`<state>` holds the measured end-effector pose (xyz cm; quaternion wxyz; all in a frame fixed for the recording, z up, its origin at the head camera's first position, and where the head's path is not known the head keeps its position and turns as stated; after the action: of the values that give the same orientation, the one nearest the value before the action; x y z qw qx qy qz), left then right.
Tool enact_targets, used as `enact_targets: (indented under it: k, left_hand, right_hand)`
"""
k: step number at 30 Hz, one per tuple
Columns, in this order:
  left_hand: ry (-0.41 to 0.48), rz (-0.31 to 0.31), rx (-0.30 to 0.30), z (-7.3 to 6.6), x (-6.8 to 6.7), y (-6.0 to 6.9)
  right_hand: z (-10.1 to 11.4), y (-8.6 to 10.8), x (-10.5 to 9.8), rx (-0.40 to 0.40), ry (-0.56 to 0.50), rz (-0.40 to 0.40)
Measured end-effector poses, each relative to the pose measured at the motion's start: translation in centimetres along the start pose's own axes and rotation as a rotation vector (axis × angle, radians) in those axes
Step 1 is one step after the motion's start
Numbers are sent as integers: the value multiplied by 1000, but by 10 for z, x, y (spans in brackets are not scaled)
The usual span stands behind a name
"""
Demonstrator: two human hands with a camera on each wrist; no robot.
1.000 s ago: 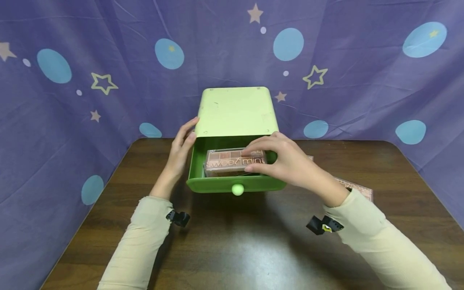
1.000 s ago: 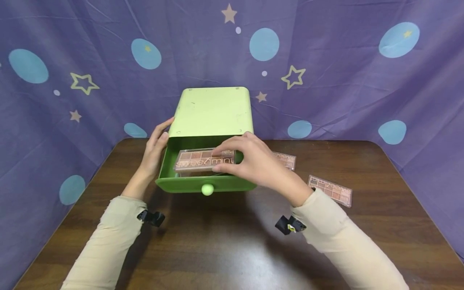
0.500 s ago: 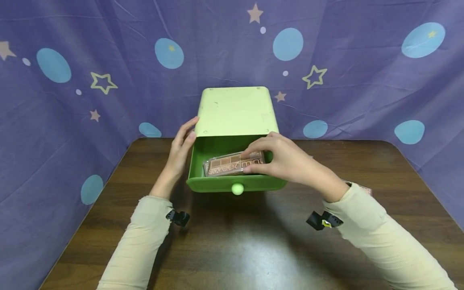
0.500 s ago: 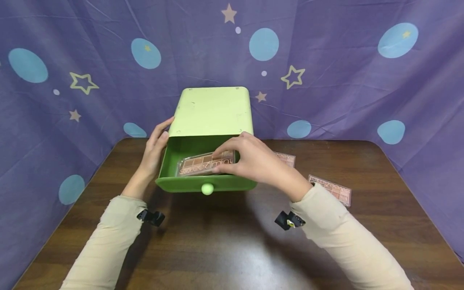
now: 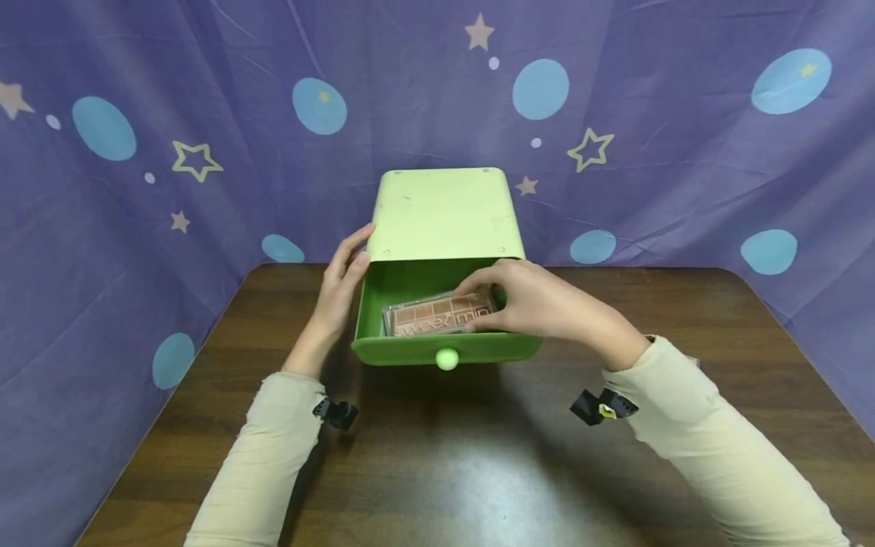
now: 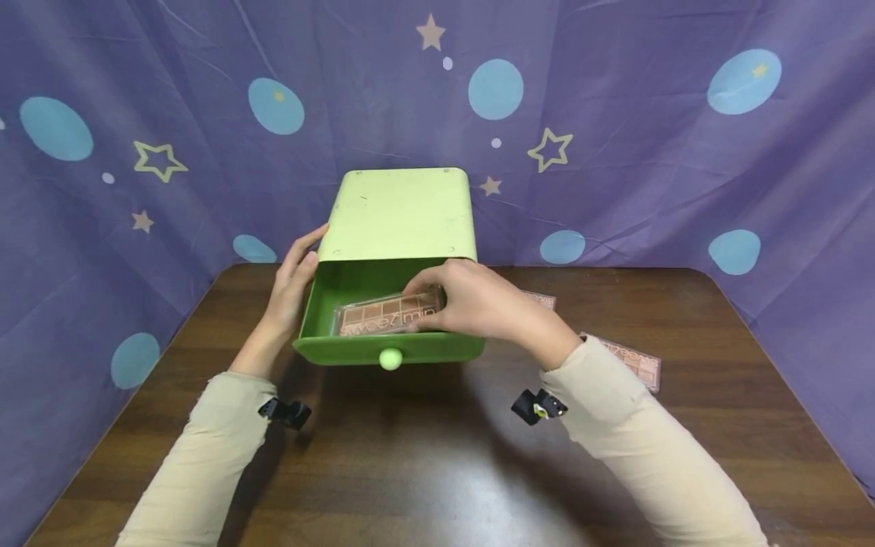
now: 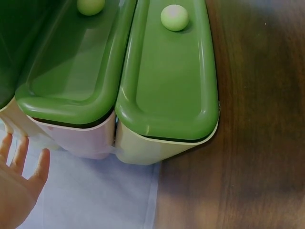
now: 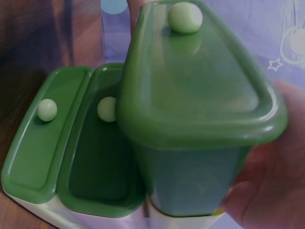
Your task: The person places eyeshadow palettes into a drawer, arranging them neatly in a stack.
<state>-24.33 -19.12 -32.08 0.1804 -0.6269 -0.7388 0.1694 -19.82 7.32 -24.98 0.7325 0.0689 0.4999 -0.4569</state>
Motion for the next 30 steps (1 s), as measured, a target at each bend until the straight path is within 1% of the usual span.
enact_targets:
  k: [6, 16, 20, 23, 26, 30]
  left_hand:
    - [3, -1, -1, 1, 0, 0]
    - [-5, -8, 9, 1, 0, -1]
    - [-6, -8, 7, 1, -1, 0]
    - [-11, -10, 4, 0, -1, 1]
    - [-14, -10, 4, 0, -1, 1]
    - [-18, -7, 5, 1, -1, 1]
  right_hand:
    - [-6, -6, 5, 17, -21, 14]
    - [-7, -10, 12, -19, 53, -3]
    - [-7, -10, 12, -30, 63, -1]
    - [-8, -8, 10, -22, 40, 7]
    - [-10, -5, 5, -31, -13, -2]
    - [-13, 6, -2, -71, -101, -69]
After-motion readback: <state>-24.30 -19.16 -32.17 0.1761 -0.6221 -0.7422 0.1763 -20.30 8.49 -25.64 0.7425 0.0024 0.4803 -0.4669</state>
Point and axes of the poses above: each hand's wrist, its own y-axis away from the middle knuckle, its own x-axis out of the palm, z = x × y, the point moved 3 cm from there along -y, towards the middle knuckle, and after that the axes turned 14 degrees about -z, right-handed, at the moved point
